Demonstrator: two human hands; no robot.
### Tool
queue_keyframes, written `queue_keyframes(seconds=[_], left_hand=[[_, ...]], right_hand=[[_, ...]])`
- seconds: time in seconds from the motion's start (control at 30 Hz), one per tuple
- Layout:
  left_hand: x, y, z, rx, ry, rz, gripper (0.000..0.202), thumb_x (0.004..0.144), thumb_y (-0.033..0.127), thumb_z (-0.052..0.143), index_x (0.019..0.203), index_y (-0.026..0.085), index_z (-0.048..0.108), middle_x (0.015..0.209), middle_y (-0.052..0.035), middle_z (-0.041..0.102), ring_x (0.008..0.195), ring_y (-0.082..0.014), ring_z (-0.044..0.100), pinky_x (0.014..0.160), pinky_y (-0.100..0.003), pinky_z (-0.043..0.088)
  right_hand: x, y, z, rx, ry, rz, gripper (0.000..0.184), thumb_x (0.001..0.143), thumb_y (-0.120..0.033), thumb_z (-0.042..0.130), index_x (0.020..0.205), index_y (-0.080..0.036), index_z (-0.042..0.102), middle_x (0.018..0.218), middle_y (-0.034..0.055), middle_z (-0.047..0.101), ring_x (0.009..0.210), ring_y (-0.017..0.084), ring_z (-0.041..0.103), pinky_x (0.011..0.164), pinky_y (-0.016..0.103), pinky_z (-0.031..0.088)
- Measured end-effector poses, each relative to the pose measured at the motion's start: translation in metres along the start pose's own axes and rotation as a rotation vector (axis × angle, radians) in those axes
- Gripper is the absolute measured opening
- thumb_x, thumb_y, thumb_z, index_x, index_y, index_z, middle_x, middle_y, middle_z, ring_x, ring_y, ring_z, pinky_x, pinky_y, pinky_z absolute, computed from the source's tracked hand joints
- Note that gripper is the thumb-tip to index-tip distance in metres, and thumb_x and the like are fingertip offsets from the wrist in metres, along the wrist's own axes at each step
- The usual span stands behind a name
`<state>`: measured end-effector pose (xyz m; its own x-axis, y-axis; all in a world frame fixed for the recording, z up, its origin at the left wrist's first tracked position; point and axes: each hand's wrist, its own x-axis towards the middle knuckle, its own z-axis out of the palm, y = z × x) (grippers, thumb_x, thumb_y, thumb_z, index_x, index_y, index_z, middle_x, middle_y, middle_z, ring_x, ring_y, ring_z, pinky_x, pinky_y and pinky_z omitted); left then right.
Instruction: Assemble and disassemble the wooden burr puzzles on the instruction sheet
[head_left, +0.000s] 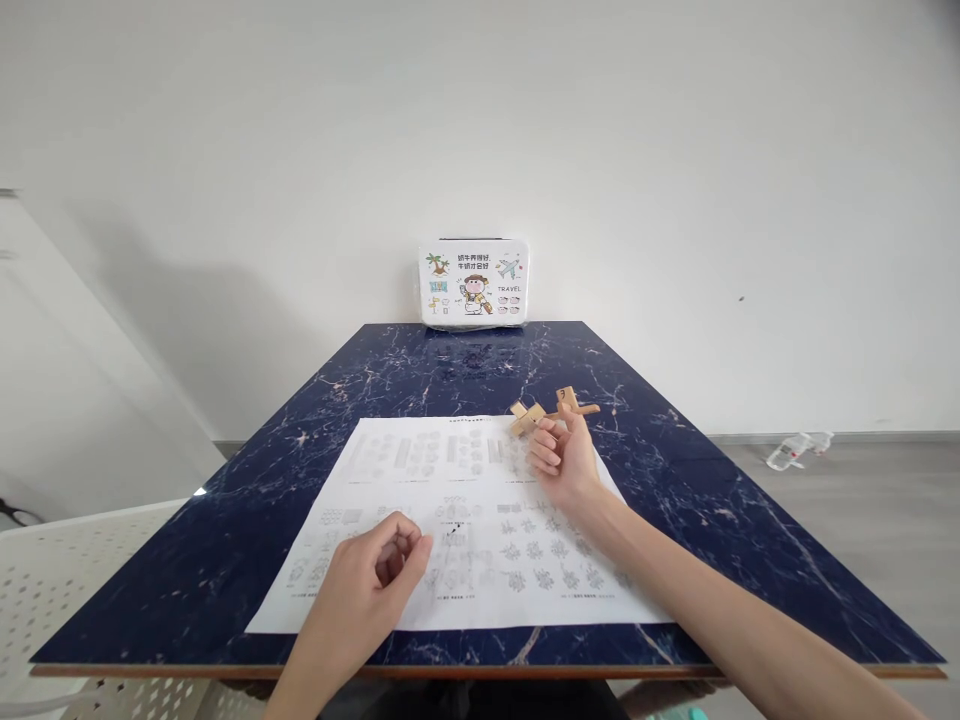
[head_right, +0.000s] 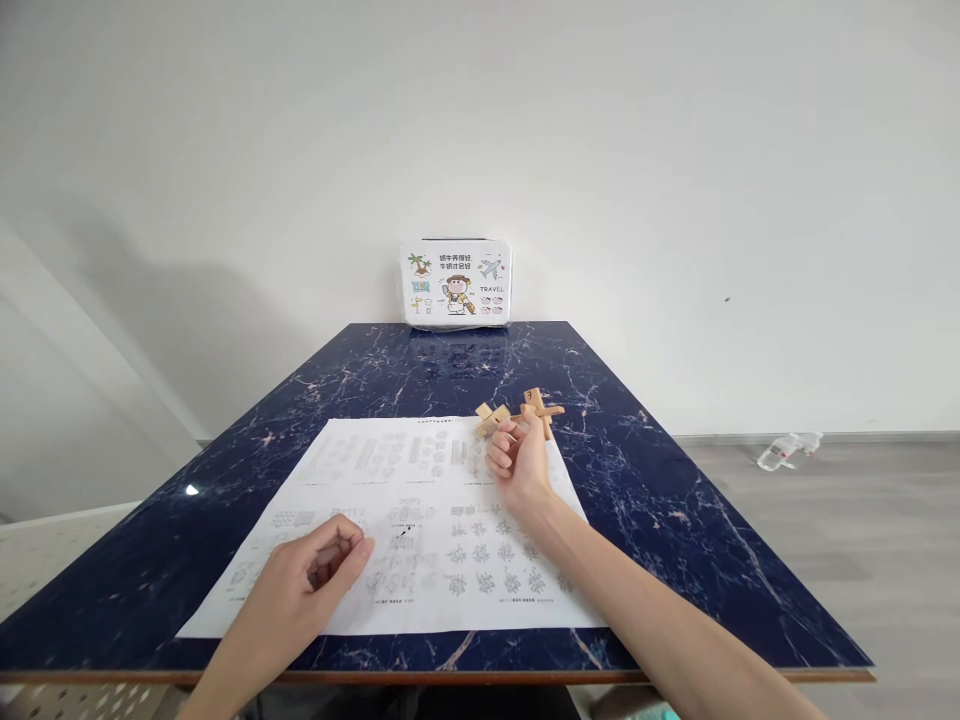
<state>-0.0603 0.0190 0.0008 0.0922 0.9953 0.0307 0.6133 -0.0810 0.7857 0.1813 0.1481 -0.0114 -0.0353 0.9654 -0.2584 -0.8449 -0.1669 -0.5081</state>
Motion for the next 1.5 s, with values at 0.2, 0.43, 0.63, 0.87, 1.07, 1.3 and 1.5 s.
queue_keyframes(seconds=[0.2,0.43,0.63,0.87,1.07,1.3,1.5], left_hand=[[0.001,-0.001,0.000,0.017,0.003,-0.001,0.047,0.097,0.065,0.052,0.076,0.022,0.052,0.063,0.0038,0.037,0.057,-0.0142,0.034,0.055,-0.026,0.029],[0.001,-0.006,0.000,0.033,0.006,0.007,0.046,0.098,0.064,0.052,0.077,0.022,0.053,0.063,0.0035,0.038,0.058,-0.0149,0.035,0.055,-0.027,0.029],[0.000,-0.005,0.000,0.030,0.014,0.015,0.046,0.097,0.062,0.053,0.076,0.022,0.053,0.063,0.0036,0.037,0.057,-0.0146,0.035,0.054,-0.026,0.029],[0.001,-0.002,0.000,0.025,0.022,0.028,0.047,0.098,0.063,0.051,0.076,0.022,0.053,0.062,0.0038,0.037,0.057,-0.0143,0.035,0.054,-0.026,0.029],[0.001,-0.005,0.000,0.010,0.025,0.054,0.042,0.096,0.059,0.057,0.076,0.022,0.054,0.062,0.0038,0.037,0.056,-0.0143,0.035,0.053,-0.026,0.029],[0.000,-0.003,-0.001,0.003,0.023,0.037,0.040,0.097,0.055,0.057,0.076,0.022,0.053,0.063,0.0038,0.038,0.057,-0.0142,0.037,0.054,-0.025,0.030],[-0.001,0.000,0.001,0.022,0.095,0.057,0.039,0.098,0.055,0.055,0.076,0.022,0.052,0.063,0.0033,0.043,0.057,-0.0143,0.042,0.053,-0.025,0.034]], right_hand=[[0.011,0.000,-0.008,0.043,-0.017,-0.005,0.037,0.107,-0.039,0.047,0.075,-0.023,0.041,0.051,-0.0110,0.032,0.033,0.005,0.024,0.027,0.017,0.021],[0.018,-0.004,-0.009,0.056,0.020,-0.050,0.033,0.109,-0.029,0.043,0.076,-0.022,0.042,0.051,-0.0117,0.030,0.032,0.004,0.024,0.027,0.016,0.019],[0.021,-0.004,-0.010,0.041,0.029,-0.087,0.036,0.113,-0.031,0.039,0.079,-0.021,0.044,0.052,-0.0116,0.032,0.033,0.004,0.028,0.028,0.014,0.022],[0.024,-0.001,-0.013,-0.027,0.026,-0.148,0.027,0.108,-0.025,0.052,0.082,-0.023,0.043,0.056,-0.0117,0.035,0.036,0.004,0.029,0.031,0.014,0.026],[0.017,0.000,-0.010,-0.291,-0.023,-0.327,0.037,0.100,-0.043,0.067,0.077,-0.023,0.046,0.056,-0.0089,0.041,0.040,0.006,0.031,0.033,0.015,0.028],[-0.007,0.011,0.003,-0.708,-0.362,-0.415,0.048,0.097,-0.059,0.065,0.071,-0.022,0.051,0.055,-0.0044,0.051,0.042,0.007,0.039,0.038,0.019,0.030],[-0.020,0.020,0.004,-0.977,-0.613,-0.333,0.046,0.103,-0.056,0.054,0.075,-0.020,0.056,0.062,-0.0007,0.063,0.040,0.008,0.049,0.042,0.021,0.032]])
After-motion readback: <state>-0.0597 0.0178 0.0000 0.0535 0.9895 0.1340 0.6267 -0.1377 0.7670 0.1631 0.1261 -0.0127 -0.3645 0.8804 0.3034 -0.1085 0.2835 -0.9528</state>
